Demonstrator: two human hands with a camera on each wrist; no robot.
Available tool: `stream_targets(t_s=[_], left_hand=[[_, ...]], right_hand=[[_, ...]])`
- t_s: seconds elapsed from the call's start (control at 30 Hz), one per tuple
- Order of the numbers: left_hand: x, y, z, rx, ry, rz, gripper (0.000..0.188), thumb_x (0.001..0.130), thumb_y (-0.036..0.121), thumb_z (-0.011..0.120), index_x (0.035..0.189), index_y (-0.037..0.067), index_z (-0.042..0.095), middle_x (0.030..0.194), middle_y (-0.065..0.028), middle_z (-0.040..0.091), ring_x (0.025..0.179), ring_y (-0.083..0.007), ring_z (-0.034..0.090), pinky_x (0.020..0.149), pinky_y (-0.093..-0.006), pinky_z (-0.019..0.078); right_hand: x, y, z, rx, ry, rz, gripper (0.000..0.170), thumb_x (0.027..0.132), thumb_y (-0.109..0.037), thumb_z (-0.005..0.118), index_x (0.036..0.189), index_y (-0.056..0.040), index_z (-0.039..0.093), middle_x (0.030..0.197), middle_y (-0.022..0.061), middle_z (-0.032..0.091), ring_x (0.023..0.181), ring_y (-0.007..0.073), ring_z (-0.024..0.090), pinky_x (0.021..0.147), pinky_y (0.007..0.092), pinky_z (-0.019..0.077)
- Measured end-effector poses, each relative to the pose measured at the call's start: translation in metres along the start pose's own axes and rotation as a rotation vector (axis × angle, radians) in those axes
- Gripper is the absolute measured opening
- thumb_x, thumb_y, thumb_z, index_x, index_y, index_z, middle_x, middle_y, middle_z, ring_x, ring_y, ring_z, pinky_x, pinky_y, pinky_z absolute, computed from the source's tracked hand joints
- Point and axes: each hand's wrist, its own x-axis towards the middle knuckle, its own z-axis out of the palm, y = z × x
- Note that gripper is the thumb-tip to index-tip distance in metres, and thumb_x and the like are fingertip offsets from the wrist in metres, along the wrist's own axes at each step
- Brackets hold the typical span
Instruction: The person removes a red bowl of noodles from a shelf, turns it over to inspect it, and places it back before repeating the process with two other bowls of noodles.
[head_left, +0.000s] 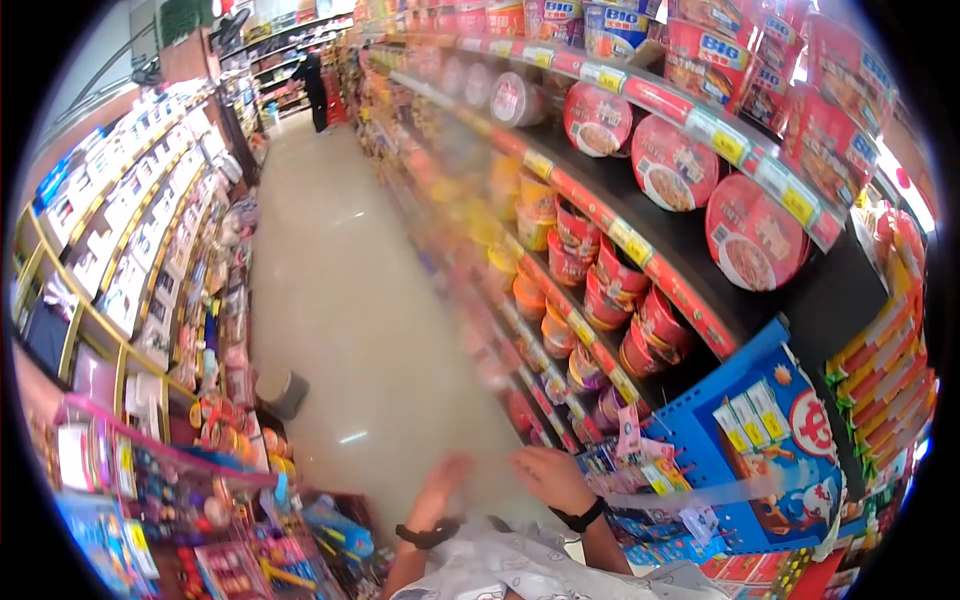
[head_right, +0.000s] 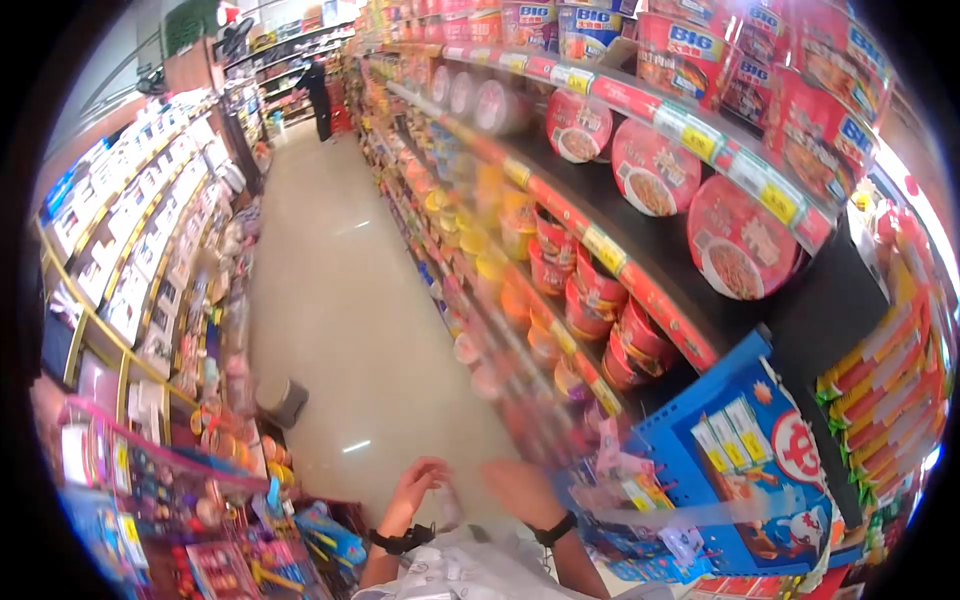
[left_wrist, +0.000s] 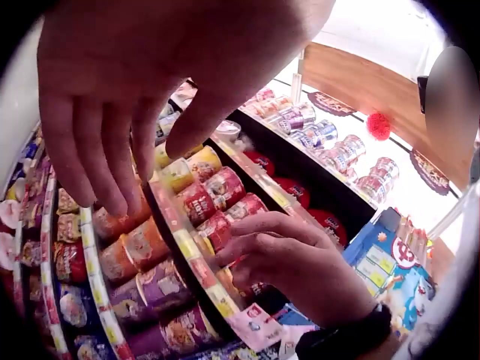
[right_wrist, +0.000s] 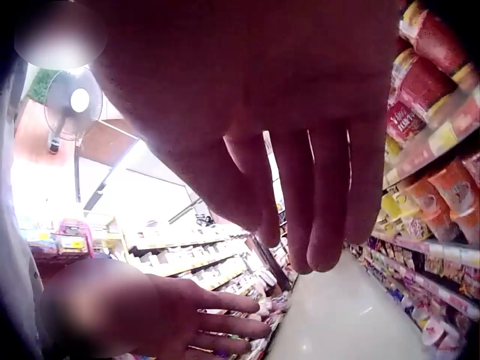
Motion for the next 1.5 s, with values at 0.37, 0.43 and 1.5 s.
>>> stream_targets(t_s=[0.37, 0.43, 1.5], left_hand=[[0.189, 0.062, -0.057, 0.14, -0.289, 0.11, 0.027, 0.104, 0.017, 0.059, 0.12, 0.0, 0.073, 0.126, -0.0124, 0.071, 0.12, -0.0246, 0.066, 0.109, -0.0383, 0.0484], [0.205, 0.089, -0.052, 0.234, -0.365, 0.098, 0.028, 0.105, 0.009, 0.055, 0.129, 0.002, 0.067, 0.125, -0.0078, 0.071, 0.117, -0.019, 0.066, 0.102, -0.0346, 0.0507], [0.534, 0.4, 0.111, 0.306, -0.342, 1.125, 0.022, 0.094, -0.005, 0.056, 0.112, 0.0, 0.068, 0.131, -0.0156, 0.07, 0.114, -0.0259, 0.064, 0.089, -0.0341, 0.0481]], right_hand=[[0.141, -0.004, -0.034, 0.048, 0.497, 0.153, 0.014, 0.096, -0.003, 0.069, 0.109, -0.002, 0.075, 0.1, 0.013, 0.077, 0.087, 0.0277, 0.075, 0.077, 0.0347, 0.0572], [0.159, 0.011, -0.035, 0.064, 0.565, 0.191, 0.014, 0.096, -0.003, 0.069, 0.109, -0.0017, 0.075, 0.099, 0.0129, 0.077, 0.087, 0.0269, 0.075, 0.077, 0.0344, 0.0569], [0.353, 0.022, -0.19, -0.925, 1.258, 0.295, 0.033, 0.075, 0.005, 0.066, 0.106, -0.0013, 0.073, 0.105, 0.0151, 0.076, 0.084, 0.0314, 0.071, 0.073, 0.0404, 0.0553]])
